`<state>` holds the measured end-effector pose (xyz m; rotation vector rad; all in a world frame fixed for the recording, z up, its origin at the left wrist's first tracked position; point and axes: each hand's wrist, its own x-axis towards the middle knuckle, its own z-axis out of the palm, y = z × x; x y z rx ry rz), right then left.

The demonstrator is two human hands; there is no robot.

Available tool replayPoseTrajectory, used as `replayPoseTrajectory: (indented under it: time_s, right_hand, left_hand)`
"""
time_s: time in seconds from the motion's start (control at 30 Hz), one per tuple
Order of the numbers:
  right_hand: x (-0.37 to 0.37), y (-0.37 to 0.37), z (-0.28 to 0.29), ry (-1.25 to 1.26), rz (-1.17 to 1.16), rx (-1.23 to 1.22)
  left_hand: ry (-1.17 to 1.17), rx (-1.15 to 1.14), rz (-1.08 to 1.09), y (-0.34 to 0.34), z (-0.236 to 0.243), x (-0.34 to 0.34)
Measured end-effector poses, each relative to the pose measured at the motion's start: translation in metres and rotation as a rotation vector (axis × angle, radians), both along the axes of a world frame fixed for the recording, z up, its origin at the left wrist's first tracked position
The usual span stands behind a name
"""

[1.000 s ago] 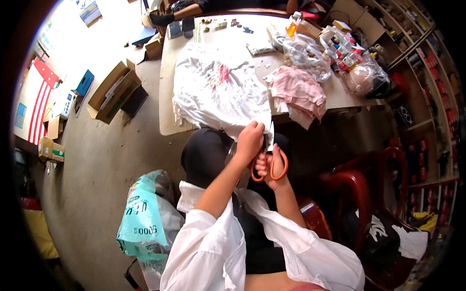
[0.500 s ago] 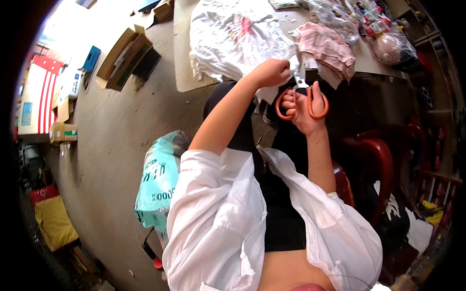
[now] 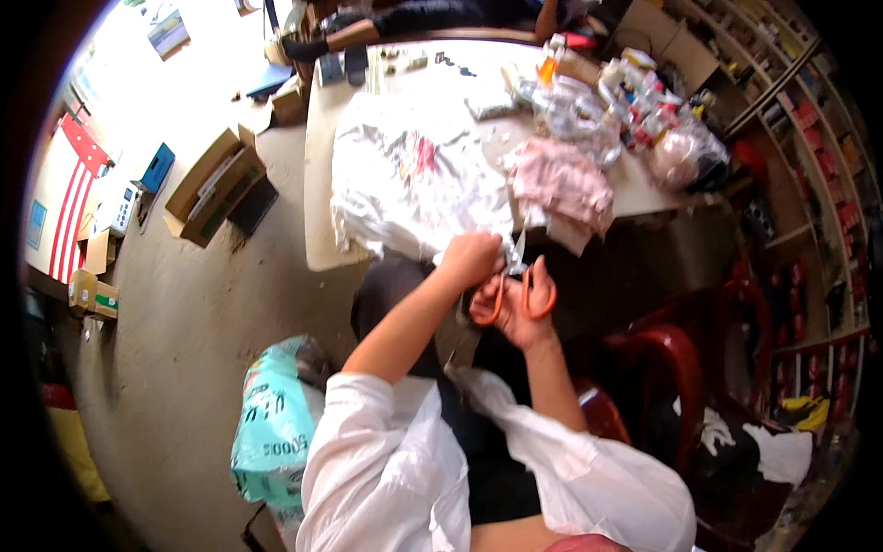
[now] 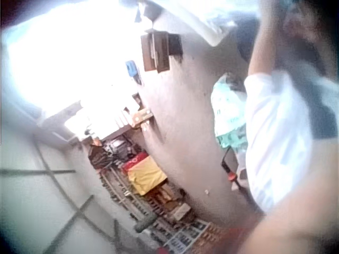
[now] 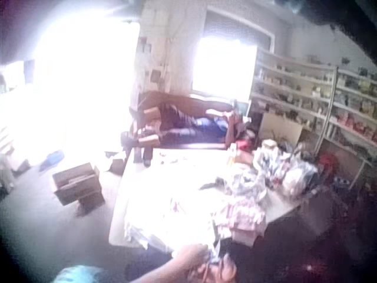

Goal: The person uses orange-handled scissors to cut a white t-shirt with a red graphic on a low table. They repeatedly trim the edges and cut away sections of the fabric, placing the cut pieces aside.

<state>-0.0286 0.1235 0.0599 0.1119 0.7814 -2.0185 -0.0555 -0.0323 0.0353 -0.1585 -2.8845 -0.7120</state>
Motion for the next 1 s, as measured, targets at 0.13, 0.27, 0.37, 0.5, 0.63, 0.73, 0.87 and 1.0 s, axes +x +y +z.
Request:
replayPoseTrajectory:
  time_s: [0.13, 0.27, 0.37, 0.5, 0.63, 0.73, 0.87, 1.0]
  right_hand:
    - [0.004, -0.008, 0.001, -0.035, 0.012, 0.025]
    - [0.003, -0.006, -0.006, 0.05, 0.007, 0.087]
    - [0.0, -0.002, -0.012, 0.024, 0.019, 0.092]
    - [0.003, 0.0, -0.01, 0.006, 0.008, 0.037]
    - [0.009, -0.005, -0.006, 0.0, -0.005, 0.089]
    - [0.014, -0.005, -0.004, -0.066, 0.022, 0.013]
    - [0.024, -0.002, -0.002, -0.123, 0.031, -0.07]
    - [0.027, -0.003, 0.002, -0.174, -0.054, -0.102]
  left_hand:
    - [0.091, -0.021, 0.101, 0.006, -0.019, -0.014]
    - [0.11, 0.009, 0.218, 0.015, -0.012, -0.02]
    - [0.174, 0.038, 0.246, 0.019, -0.011, -0.02]
    - [0.237, 0.012, 0.205, 0.013, -0.012, -0.009]
    - [0.281, 0.066, 0.227, 0.01, -0.007, 0.001]
    - [0.158, 0.081, 0.284, 0.011, -0.003, 0.014]
    - [0.239, 0.058, 0.163, 0.008, 0.0, 0.029]
    - [0.278, -0.11, -0.035, 0.006, 0.009, 0.037]
